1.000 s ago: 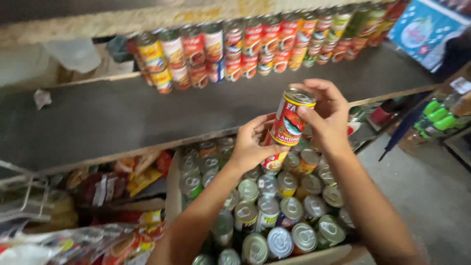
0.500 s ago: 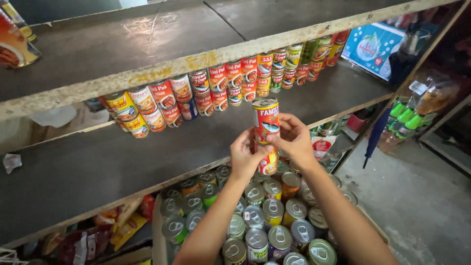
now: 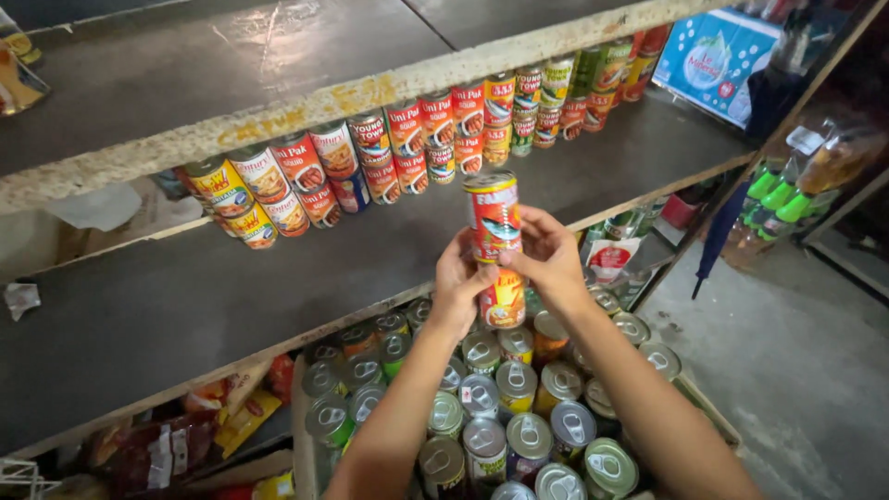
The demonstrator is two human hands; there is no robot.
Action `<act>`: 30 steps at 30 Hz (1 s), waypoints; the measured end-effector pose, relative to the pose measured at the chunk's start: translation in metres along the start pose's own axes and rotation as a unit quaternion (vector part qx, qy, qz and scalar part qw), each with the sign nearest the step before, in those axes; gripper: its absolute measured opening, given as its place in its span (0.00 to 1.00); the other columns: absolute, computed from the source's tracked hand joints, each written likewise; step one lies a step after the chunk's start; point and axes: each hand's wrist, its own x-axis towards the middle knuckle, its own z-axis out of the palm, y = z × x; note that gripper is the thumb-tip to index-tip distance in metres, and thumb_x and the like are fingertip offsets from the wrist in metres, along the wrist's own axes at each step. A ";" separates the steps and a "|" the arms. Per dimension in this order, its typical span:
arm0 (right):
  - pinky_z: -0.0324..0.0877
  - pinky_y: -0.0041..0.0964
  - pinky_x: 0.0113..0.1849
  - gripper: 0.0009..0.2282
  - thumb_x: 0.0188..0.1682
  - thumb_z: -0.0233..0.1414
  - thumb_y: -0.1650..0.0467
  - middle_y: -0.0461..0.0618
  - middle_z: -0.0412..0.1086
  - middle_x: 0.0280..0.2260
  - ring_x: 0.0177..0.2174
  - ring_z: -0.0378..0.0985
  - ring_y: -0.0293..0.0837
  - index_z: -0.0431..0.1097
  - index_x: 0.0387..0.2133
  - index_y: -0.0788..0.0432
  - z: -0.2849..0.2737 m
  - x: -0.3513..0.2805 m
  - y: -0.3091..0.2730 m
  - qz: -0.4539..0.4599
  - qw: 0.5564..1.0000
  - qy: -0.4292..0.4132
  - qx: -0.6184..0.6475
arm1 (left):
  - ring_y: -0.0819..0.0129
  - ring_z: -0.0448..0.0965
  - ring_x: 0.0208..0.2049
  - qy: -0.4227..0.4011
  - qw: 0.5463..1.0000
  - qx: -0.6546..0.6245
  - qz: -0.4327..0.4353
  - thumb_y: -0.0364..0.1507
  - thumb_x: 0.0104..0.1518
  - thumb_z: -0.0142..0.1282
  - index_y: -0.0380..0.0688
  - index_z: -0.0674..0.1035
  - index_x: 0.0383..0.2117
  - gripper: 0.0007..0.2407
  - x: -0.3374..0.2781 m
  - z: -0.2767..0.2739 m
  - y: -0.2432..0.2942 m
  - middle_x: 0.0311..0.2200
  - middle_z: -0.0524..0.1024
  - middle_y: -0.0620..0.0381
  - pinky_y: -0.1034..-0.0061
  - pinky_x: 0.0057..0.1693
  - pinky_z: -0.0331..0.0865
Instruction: Stocking canned goods onto a grocery store shelf from a box.
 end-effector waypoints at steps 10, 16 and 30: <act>0.72 0.44 0.55 0.26 0.42 0.64 0.78 0.56 0.74 0.49 0.48 0.78 0.46 0.67 0.56 0.71 -0.013 0.001 0.002 0.071 0.992 -0.057 0.083 | 0.63 0.74 0.55 -0.023 0.999 -0.006 -0.023 0.32 0.53 0.70 0.34 0.65 0.63 0.33 -0.004 -0.012 0.001 0.54 0.72 0.51 0.67 0.63 0.68; 0.70 0.42 0.55 0.31 0.39 0.64 0.78 0.51 0.73 0.52 0.51 0.76 0.42 0.63 0.59 0.64 -0.001 -0.001 -0.017 0.055 0.995 -0.076 -0.044 | 0.62 0.75 0.56 -0.027 0.999 0.015 -0.024 0.29 0.52 0.71 0.35 0.63 0.65 0.34 -0.002 -0.017 0.010 0.54 0.74 0.47 0.66 0.63 0.69; 0.63 0.45 0.61 0.36 0.40 0.67 0.74 0.50 0.69 0.55 0.57 0.70 0.43 0.58 0.63 0.60 -0.022 0.002 -0.009 0.080 0.975 -0.162 -0.131 | 0.60 0.75 0.58 -0.073 0.995 -0.016 -0.070 0.30 0.49 0.74 0.39 0.57 0.69 0.42 -0.004 -0.020 0.015 0.56 0.73 0.46 0.63 0.64 0.68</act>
